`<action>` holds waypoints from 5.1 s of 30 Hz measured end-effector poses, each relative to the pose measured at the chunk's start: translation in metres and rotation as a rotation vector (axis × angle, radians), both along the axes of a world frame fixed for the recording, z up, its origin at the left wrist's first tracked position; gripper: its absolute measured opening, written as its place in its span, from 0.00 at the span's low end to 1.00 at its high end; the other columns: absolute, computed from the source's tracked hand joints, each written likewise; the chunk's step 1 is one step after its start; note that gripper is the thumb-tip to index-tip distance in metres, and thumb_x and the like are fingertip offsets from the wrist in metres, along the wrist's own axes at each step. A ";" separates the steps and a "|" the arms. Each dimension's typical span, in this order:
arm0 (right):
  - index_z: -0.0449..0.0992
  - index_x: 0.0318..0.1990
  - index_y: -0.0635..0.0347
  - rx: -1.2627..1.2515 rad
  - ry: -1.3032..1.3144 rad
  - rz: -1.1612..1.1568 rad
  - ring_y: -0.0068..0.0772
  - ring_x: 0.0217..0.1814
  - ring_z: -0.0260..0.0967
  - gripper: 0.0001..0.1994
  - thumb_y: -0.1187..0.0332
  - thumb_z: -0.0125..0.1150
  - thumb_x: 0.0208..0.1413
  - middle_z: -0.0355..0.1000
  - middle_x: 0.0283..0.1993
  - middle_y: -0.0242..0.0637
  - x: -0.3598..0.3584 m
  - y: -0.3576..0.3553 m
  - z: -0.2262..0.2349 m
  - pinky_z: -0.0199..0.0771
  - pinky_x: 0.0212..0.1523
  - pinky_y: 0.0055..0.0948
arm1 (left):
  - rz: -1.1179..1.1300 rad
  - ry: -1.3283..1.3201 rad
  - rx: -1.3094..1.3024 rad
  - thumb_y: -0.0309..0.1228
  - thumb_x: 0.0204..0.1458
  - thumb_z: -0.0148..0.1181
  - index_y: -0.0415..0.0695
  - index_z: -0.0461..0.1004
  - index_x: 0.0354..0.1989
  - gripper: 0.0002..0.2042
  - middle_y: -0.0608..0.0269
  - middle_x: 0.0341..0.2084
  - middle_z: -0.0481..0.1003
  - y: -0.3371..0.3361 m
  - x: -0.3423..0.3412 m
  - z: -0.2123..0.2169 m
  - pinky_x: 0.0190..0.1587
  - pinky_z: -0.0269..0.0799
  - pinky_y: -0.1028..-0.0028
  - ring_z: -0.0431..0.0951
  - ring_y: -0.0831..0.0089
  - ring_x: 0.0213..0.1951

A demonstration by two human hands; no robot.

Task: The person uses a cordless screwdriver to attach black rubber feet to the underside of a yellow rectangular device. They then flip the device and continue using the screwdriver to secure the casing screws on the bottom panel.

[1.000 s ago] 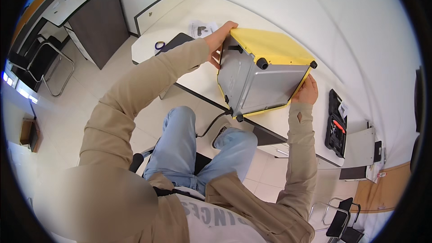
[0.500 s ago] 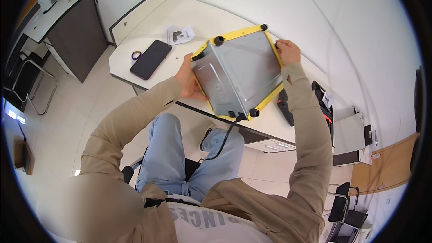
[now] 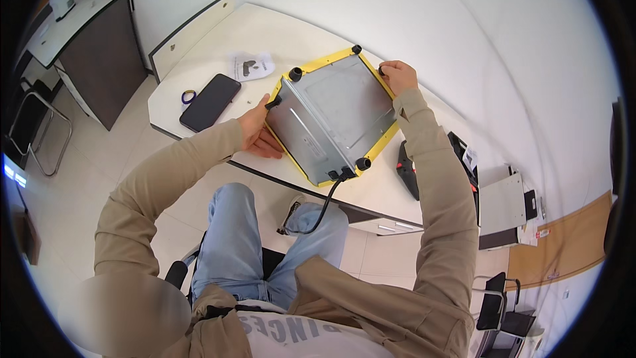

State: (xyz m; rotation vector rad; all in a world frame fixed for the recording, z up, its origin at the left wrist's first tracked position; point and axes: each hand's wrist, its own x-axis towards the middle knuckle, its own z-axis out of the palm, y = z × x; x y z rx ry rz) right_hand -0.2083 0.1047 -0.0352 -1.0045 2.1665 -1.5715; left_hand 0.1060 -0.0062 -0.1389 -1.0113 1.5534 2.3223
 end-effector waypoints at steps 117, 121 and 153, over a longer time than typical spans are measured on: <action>0.78 0.38 0.64 -0.003 -0.114 -0.576 0.27 0.38 0.75 0.09 0.84 0.62 0.50 0.74 0.42 0.40 0.110 0.098 0.056 0.75 0.39 0.23 | -0.202 0.254 -0.459 0.23 0.48 0.61 0.41 0.61 0.61 0.28 0.55 0.48 0.74 0.062 -0.134 0.184 0.48 0.71 0.67 0.75 0.64 0.49; 0.77 0.37 0.65 0.025 -0.146 -0.583 0.26 0.37 0.73 0.07 0.83 0.62 0.51 0.73 0.43 0.40 0.108 0.092 0.043 0.74 0.39 0.22 | -0.202 0.264 -0.580 0.23 0.47 0.63 0.40 0.61 0.60 0.29 0.53 0.47 0.74 0.061 -0.120 0.174 0.49 0.70 0.66 0.75 0.60 0.49; 0.74 0.37 0.70 0.241 -0.078 -0.626 0.26 0.40 0.70 0.04 0.82 0.59 0.55 0.70 0.45 0.41 0.113 0.073 0.040 0.73 0.41 0.24 | -0.268 0.451 -0.533 0.32 0.48 0.65 0.38 0.62 0.61 0.31 0.54 0.53 0.70 0.049 -0.101 0.150 0.54 0.65 0.62 0.70 0.56 0.53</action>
